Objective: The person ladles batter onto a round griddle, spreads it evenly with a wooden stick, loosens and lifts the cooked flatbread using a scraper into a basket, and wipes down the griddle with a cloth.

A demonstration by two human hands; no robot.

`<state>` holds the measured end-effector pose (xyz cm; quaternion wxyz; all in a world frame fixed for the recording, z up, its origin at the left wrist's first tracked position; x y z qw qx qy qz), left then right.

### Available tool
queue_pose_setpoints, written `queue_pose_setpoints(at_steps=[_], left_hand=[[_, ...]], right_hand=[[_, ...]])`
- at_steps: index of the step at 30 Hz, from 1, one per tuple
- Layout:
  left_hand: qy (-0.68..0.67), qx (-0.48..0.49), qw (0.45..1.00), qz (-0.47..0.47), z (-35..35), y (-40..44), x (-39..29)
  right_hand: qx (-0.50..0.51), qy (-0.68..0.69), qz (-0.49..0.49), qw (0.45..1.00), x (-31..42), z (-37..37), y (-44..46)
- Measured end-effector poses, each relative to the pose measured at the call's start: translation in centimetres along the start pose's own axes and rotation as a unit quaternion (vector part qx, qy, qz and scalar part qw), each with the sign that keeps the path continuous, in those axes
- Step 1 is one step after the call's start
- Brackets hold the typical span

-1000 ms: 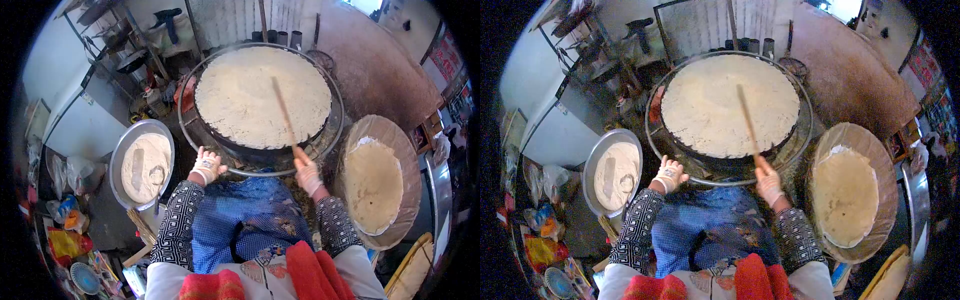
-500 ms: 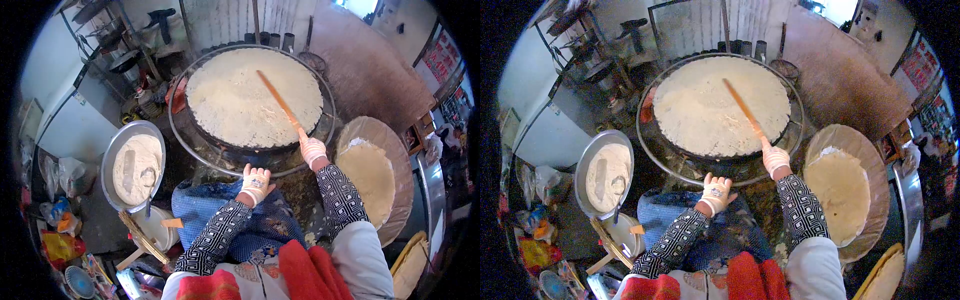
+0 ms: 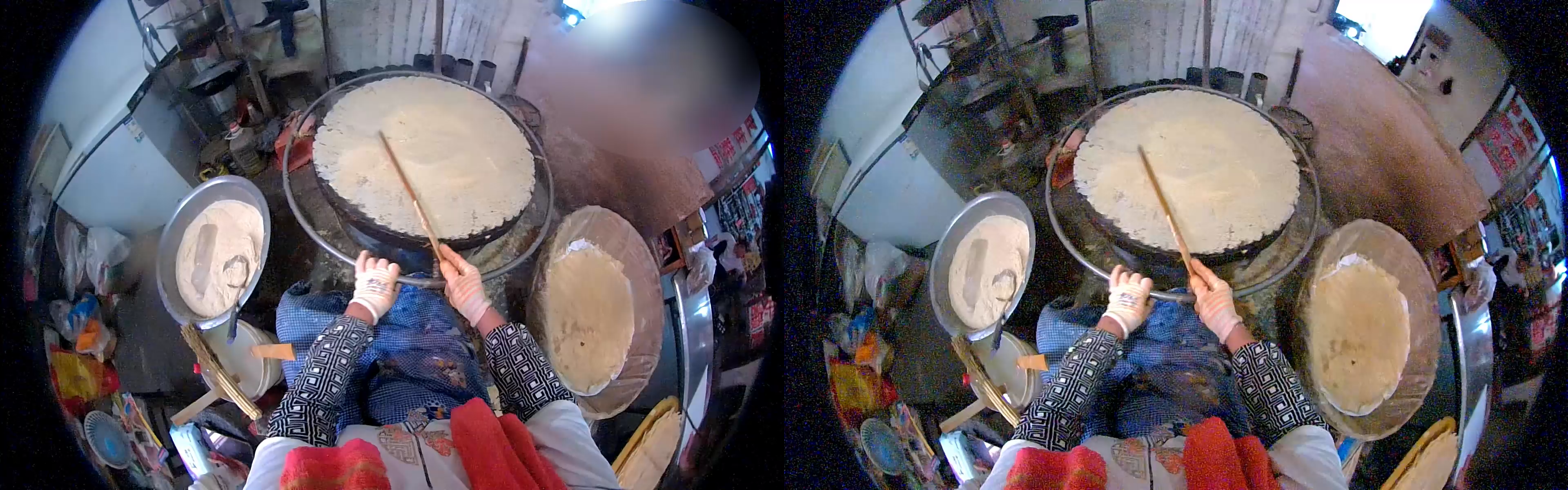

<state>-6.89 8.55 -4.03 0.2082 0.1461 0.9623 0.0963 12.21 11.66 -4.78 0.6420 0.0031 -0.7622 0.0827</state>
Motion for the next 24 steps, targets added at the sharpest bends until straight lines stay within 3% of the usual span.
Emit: queue_pose_setpoints(at_steps=[1,3,4,5,6,7,9,11,13,15,17,21,24], left_hand=[[-0.013,0.005,1.000,0.008,0.4,0.0,-0.6],[-0.011,-0.007,1.000,0.020,1.0,0.1,-2.0],[-0.004,0.026,1.000,0.008,2.1,0.3,-2.2],[-0.009,0.027,0.999,0.016,2.4,0.4,-2.6],[-0.006,0.034,0.999,0.018,2.3,0.7,-2.6],[-0.004,0.041,0.999,0.015,2.0,0.5,-2.7],[0.058,0.062,0.995,-0.042,0.9,0.2,-0.3],[0.048,0.010,0.997,-0.066,-1.7,-0.6,2.5],[0.040,0.001,0.999,-0.028,-1.9,-1.1,4.0],[0.020,0.025,0.999,-0.019,-1.5,-0.8,3.0],[0.013,0.015,1.000,-0.003,-0.2,-0.6,2.1],[0.017,0.037,0.999,0.025,1.2,-0.5,0.4],[-0.005,0.026,0.999,0.046,2.3,-0.3,-0.8]], right_hand=[[-0.008,-0.116,-0.119,0.986,0.0,0.0,1.2],[-0.116,-0.345,-0.339,0.867,-0.1,0.0,2.7],[-0.065,-0.528,-0.245,0.810,1.6,-0.4,2.3],[-0.012,-0.686,-0.139,0.714,3.3,-1.2,1.7],[0.032,-0.686,-0.106,0.719,3.2,-2.4,2.7],[0.030,-0.723,-0.116,0.680,3.5,-3.6,2.8],[0.000,-0.739,-0.095,0.667,2.6,-7.0,4.1],[-0.036,-0.728,-0.052,0.683,4.4,-9.1,3.5],[-0.066,-0.688,0.019,0.722,5.0,-9.8,1.3],[-0.141,-0.476,-0.066,0.865,1.4,-8.6,-0.6],[-0.150,-0.283,-0.124,0.939,-2.1,-5.3,-2.8],[-0.078,-0.373,-0.060,0.923,-1.1,2.0,-3.5],[-0.040,-0.330,-0.142,0.932,2.2,5.7,-0.5]])
Point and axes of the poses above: each hand's wrist, its own y-axis towards the middle knuckle, its own z-axis out of the palm, x = y × z, the point moved 5 cm from there along y, towards the middle knuckle, and after that the axes turned 14 degrees about -y, right-handed, at the moved point
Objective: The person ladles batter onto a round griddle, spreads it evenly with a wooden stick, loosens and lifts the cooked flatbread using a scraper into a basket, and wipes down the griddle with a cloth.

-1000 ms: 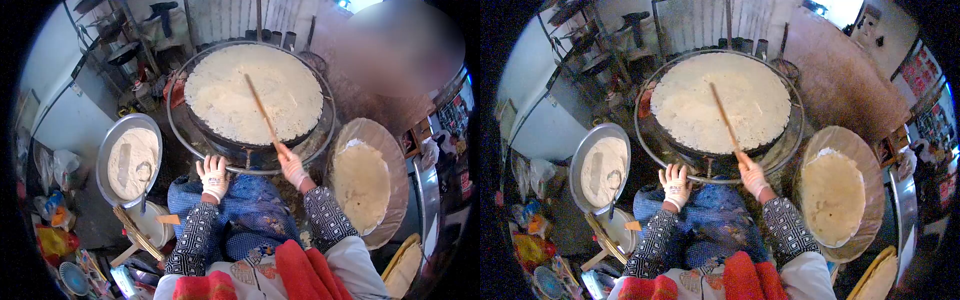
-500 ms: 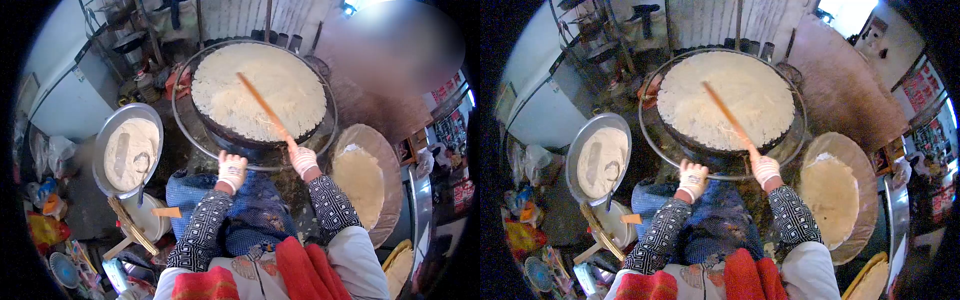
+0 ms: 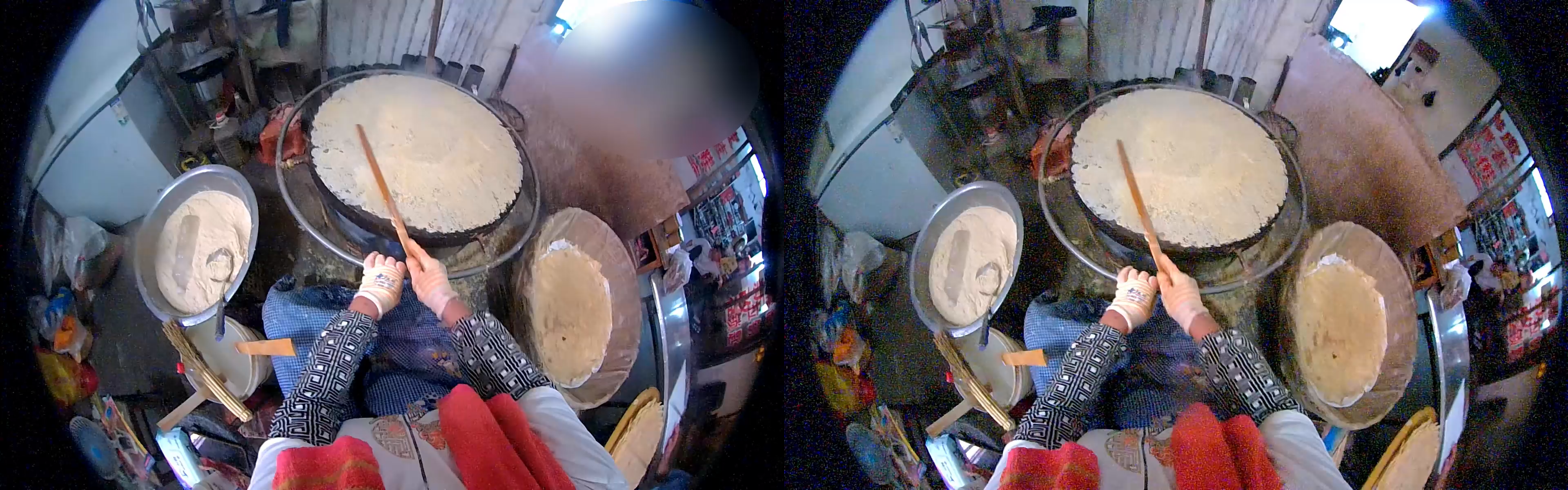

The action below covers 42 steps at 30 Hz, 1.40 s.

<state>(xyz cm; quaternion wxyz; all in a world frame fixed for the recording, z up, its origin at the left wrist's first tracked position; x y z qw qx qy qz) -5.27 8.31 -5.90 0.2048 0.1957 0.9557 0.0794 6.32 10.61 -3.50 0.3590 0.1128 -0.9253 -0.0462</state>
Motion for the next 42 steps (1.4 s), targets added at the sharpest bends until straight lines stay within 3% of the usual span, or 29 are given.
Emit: queue_pose_setpoints(at_steps=[1,2,3,4,5,7,11,15,17,19,21,23,25,27,29,31,33,34,37,39,40,41,42], left_hand=[[-0.011,0.004,1.000,-0.008,-0.8,0.2,-0.7],[-0.002,-0.013,1.000,-0.005,-0.7,0.3,-1.0],[0.004,-0.028,1.000,-0.003,-0.4,0.3,-1.2],[-0.019,-0.025,0.999,-0.010,0.1,0.4,-1.0],[-0.028,-0.026,0.999,-0.010,0.1,0.2,-1.0],[-0.043,-0.025,0.999,0.000,-0.6,0.2,-1.0],[-0.050,-0.008,0.999,-0.014,-1.6,0.1,0.6],[0.041,0.018,0.995,-0.086,-2.5,0.3,3.6],[0.080,0.097,0.981,-0.148,-4.1,0.9,4.9],[0.130,0.155,0.960,-0.192,-4.3,1.3,7.5],[0.196,0.195,0.942,-0.188,-4.6,1.6,10.2],[0.217,0.229,0.930,-0.187,-6.6,2.2,11.1],[0.267,0.224,0.921,-0.172,-5.4,2.2,15.6],[0.293,0.213,0.922,-0.139,-7.3,3.0,17.2],[0.320,0.208,0.919,-0.097,-9.3,3.5,18.0],[0.334,0.116,0.933,-0.061,-8.8,3.6,21.5],[0.335,0.211,0.913,-0.093,-10.0,4.7,22.4],[0.350,0.190,0.914,-0.073,-10.3,5.1,23.0],[0.366,0.172,0.911,-0.079,-10.1,6.0,25.2],[0.366,0.127,0.918,-0.078,-8.1,5.7,27.5],[0.356,0.101,0.926,-0.074,-7.0,5.5,28.6],[0.348,0.155,0.921,-0.077,-9.0,5.2,25.4],[0.366,0.138,0.917,-0.084,-6.9,4.8,26.8]], right_hand=[[-0.028,0.050,-0.045,0.997,1.1,-0.1,1.3],[-0.010,0.068,-0.011,0.998,1.6,-0.4,2.3],[-0.024,0.015,-0.028,0.999,1.5,-0.5,2.9],[0.066,-0.147,-0.009,0.987,3.6,-1.9,3.0],[0.154,-0.304,0.010,0.940,5.1,-3.6,2.6],[0.216,-0.396,0.002,0.892,2.0,-4.2,2.1],[0.191,-0.485,-0.030,0.853,-6.7,-9.1,2.3],[0.080,-0.464,-0.049,0.881,-13.0,-14.6,2.5],[0.062,-0.490,-0.030,0.869,-16.7,-16.0,4.5],[0.071,-0.517,0.044,0.852,-18.8,-17.4,7.2],[0.029,-0.497,0.018,0.867,-22.1,-17.9,9.9],[0.031,-0.470,0.104,0.876,-23.9,-19.1,13.1],[0.011,-0.443,0.119,0.889,-24.4,-20.5,15.4],[0.027,-0.468,0.133,0.873,-25.4,-21.2,18.0],[-0.008,-0.427,0.126,0.895,-28.3,-20.9,20.1],[-0.034,-0.399,0.107,0.910,-29.1,-20.9,21.4],[-0.072,-0.366,0.053,0.926,-29.3,-21.2,21.6],[-0.093,-0.361,0.034,0.927,-29.9,-21.4,21.7],[-0.032,-0.404,0.088,0.910,-29.4,-21.5,21.1],[-0.080,-0.377,0.018,0.922,-30.0,-20.8,18.6],[-0.062,-0.363,0.052,0.928,-29.0,-20.6,16.8],[-0.044,-0.347,0.087,0.933,-27.4,-20.1,14.5],[-0.082,-0.340,0.039,0.936,-27.3,-19.5,11.9]])
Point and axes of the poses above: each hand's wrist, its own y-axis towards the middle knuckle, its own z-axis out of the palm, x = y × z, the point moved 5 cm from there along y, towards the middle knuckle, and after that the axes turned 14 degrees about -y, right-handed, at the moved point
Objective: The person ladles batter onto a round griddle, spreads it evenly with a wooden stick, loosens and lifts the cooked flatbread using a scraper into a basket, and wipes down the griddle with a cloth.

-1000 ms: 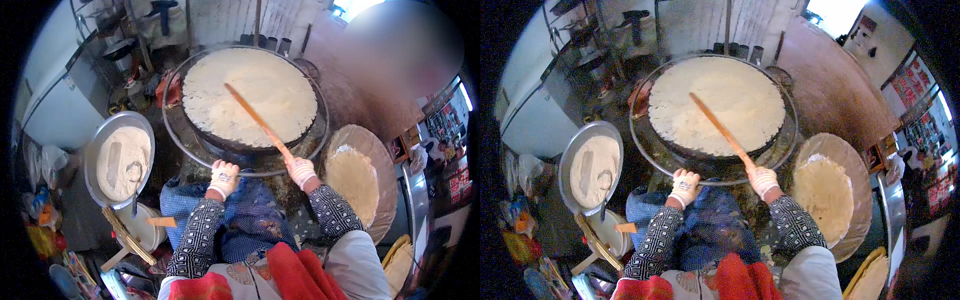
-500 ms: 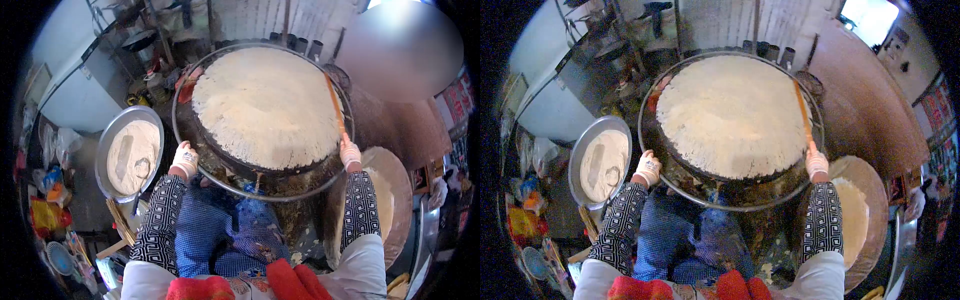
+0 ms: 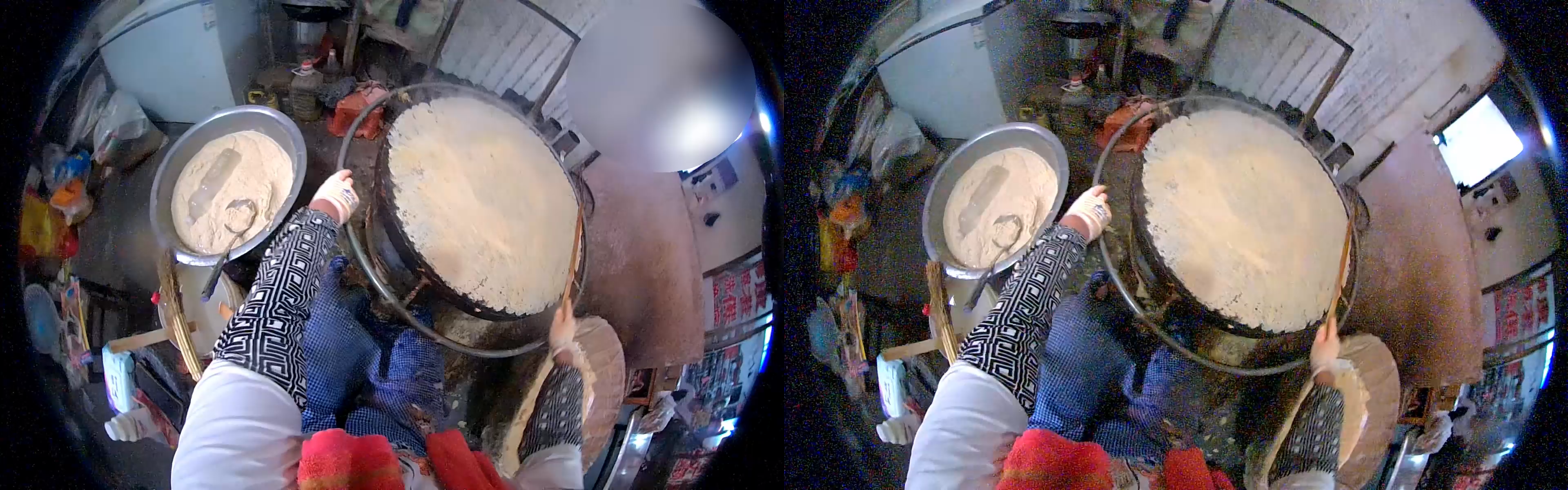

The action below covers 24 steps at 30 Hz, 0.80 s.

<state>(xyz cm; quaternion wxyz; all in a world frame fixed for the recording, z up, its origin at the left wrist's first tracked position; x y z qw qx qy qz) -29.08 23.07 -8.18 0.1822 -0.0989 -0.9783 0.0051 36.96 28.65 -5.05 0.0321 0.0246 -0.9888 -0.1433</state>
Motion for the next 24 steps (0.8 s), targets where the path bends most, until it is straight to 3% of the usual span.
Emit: queue_pose_setpoints(at_steps=[1,3,5,6,8,9,11,12,13,14,15,16,18,21,22,24], left_hand=[[-0.031,0.020,0.999,-0.002,-1.6,-1.0,-0.9],[-0.040,0.088,0.995,0.007,-5.3,-3.6,-3.2],[-0.085,0.128,0.988,-0.011,-4.9,-4.6,-6.4],[-0.127,0.140,0.982,-0.007,-7.6,-6.2,-8.4],[-0.164,0.137,0.977,0.007,-11.1,-8.8,-13.0],[-0.183,0.113,0.976,0.020,-12.5,-9.9,-15.8],[-0.314,0.014,0.949,0.017,-15.8,-12.2,-20.7],[-0.289,-0.118,0.950,0.023,-17.5,-13.9,-22.8],[-0.520,-0.250,0.817,0.018,-15.7,-14.9,-26.0],[-0.684,-0.379,0.618,0.081,-13.8,-16.4,-29.3],[-0.712,-0.348,0.599,0.115,-12.3,-17.7,-31.4],[-0.717,-0.245,0.642,0.113,-11.0,-18.7,-33.3],[-0.714,-0.127,0.680,0.108,-8.3,-20.5,-35.3],[-0.714,-0.088,0.690,0.086,-6.0,-21.8,-34.0],[-0.714,-0.085,0.691,0.079,-5.2,-21.7,-33.5],[-0.717,-0.086,0.688,0.070,-4.6,-21.9,-32.6]], right_hand=[[-0.048,0.013,-0.029,0.998,0.5,0.4,-2.5],[0.011,0.079,0.031,0.996,7.4,-4.3,-9.3],[0.116,0.141,0.087,0.979,10.8,-4.1,-15.3],[0.023,0.227,-0.022,0.973,12.8,-3.8,-17.7],[0.102,0.463,-0.019,0.880,19.0,-5.6,-22.2],[0.270,0.587,0.091,0.758,23.4,-9.5,-24.3],[0.360,0.641,0.086,0.672,27.9,-12.6,-25.4],[0.402,0.660,0.084,0.629,29.6,-13.9,-25.8],[0.445,0.674,0.082,0.584,31.0,-15.1,-26.2],[0.476,0.654,0.043,0.587,32.1,-16.1,-26.2],[0.505,0.670,0.003,0.544,33.5,-16.8,-26.5],[0.519,0.654,-0.028,0.550,34.0,-16.9,-26.7],[0.574,0.595,-0.050,0.560,35.5,-17.8,-28.2],[0.693,0.474,-0.088,0.536,37.6,-20.3,-30.4],[0.700,0.422,-0.089,0.569,38.0,-20.4,-30.8],[0.726,0.400,-0.112,0.548,40.6,-21.0,-32.0]])
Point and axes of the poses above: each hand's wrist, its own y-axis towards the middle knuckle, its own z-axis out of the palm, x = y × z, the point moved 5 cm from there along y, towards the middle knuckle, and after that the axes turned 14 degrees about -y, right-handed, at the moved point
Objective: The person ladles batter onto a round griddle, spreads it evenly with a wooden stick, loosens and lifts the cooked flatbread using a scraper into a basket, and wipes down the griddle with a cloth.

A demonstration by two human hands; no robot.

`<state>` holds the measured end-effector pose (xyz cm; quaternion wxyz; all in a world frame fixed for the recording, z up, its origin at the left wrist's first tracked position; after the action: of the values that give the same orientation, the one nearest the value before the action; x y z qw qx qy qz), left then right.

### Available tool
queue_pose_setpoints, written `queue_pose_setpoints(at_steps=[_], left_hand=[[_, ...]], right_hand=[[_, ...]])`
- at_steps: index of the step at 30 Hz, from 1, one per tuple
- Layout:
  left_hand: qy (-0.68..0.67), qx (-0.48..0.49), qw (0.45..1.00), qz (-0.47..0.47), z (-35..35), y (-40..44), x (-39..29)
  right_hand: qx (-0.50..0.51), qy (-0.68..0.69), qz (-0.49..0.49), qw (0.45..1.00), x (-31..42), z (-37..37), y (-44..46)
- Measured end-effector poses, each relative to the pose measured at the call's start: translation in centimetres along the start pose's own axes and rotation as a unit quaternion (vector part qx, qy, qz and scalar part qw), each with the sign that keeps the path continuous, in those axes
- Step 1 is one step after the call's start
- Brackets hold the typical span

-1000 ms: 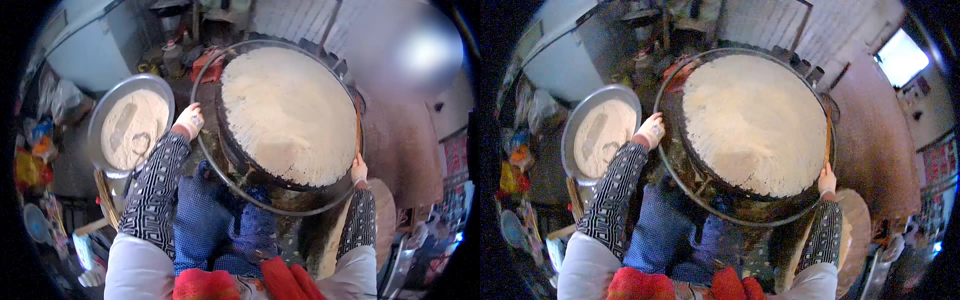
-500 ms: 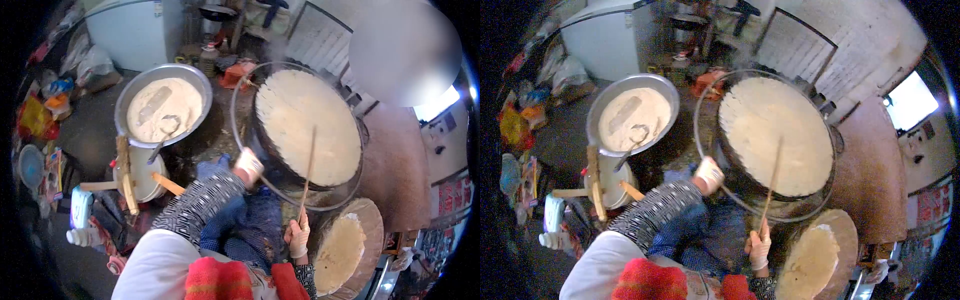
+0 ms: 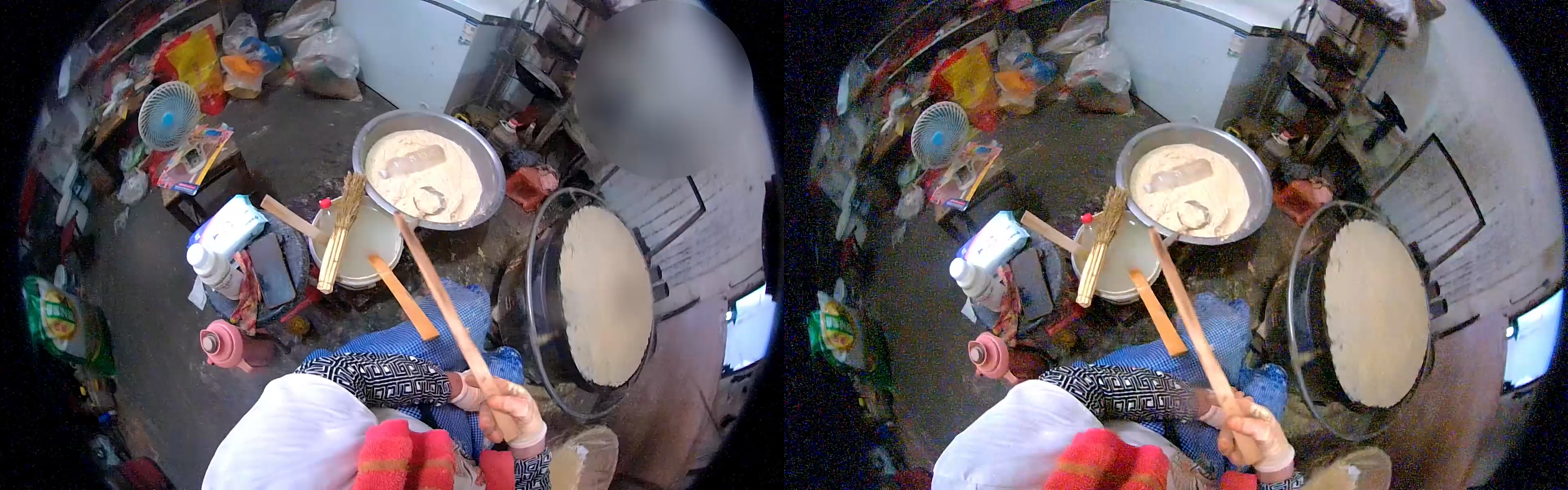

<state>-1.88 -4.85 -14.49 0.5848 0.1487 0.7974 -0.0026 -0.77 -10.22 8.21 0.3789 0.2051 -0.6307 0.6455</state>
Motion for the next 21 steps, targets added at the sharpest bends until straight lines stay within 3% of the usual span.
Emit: queue_pose_setpoints(at_steps=[2,4,5,7,9,10,11,13,15,17,19,20,21], left_hand=[[-0.004,-0.005,1.000,-0.002,-0.8,-0.2,0.5],[-0.010,-0.008,1.000,-0.005,-1.6,-0.3,1.1],[-0.010,-0.008,1.000,-0.007,-1.7,-0.8,1.6],[-0.014,-0.012,1.000,-0.010,-2.5,-0.6,1.8],[-0.016,-0.017,1.000,-0.014,-3.1,-0.8,2.0],[-0.019,-0.012,1.000,-0.016,-3.1,-1.0,2.0],[-0.018,-0.011,1.000,-0.016,-3.1,-1.2,2.2],[-0.018,-0.005,1.000,-0.018,-3.2,-1.7,2.8],[-0.016,0.002,1.000,-0.020,-3.5,-2.2,2.6],[-0.015,0.003,1.000,-0.013,-3.4,-2.3,2.9],[-0.007,-0.010,1.000,0.017,-2.9,-2.2,4.1],[-0.005,-0.009,1.000,0.016,-2.8,-2.4,4.6],[0.003,-0.018,0.999,0.043,-2.8,-2.5,5.2]], right_hand=[[0.048,0.006,-0.016,0.999,1.7,1.8,2.2],[-0.004,-0.107,-0.163,0.981,3.7,2.5,6.0],[-0.087,-0.200,-0.218,0.951,5.3,2.7,8.4],[-0.257,-0.418,-0.264,0.830,7.5,3.0,12.0],[-0.281,-0.614,-0.226,0.702,7.0,4.2,15.0],[-0.184,-0.613,-0.197,0.743,4.4,4.1,17.7],[-0.090,-0.602,-0.162,0.776,1.8,4.2,19.2],[-0.033,-0.410,-0.238,0.880,-1.0,4.2,20.2],[-0.013,-0.271,-0.180,0.945,1.6,5.4,14.8],[-0.065,-0.200,-0.261,0.942,4.1,4.2,8.2],[-0.086,-0.130,-0.397,0.905,1.6,-0.3,3.0],[-0.240,0.046,-0.290,0.925,-6.2,-8.1,0.6],[-0.275,0.055,-0.344,0.896,-6.4,-9.1,-3.2]])
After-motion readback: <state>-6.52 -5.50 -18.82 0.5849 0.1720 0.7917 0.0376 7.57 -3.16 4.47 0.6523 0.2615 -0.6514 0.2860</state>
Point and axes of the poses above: each hand's wrist, its own y-axis towards the middle knuckle, its own z-axis out of the palm, x = y × z, the point moved 5 cm from there along y, towards the middle knuckle, and after that the axes turned 14 degrees about -y, right-handed, at the moved point
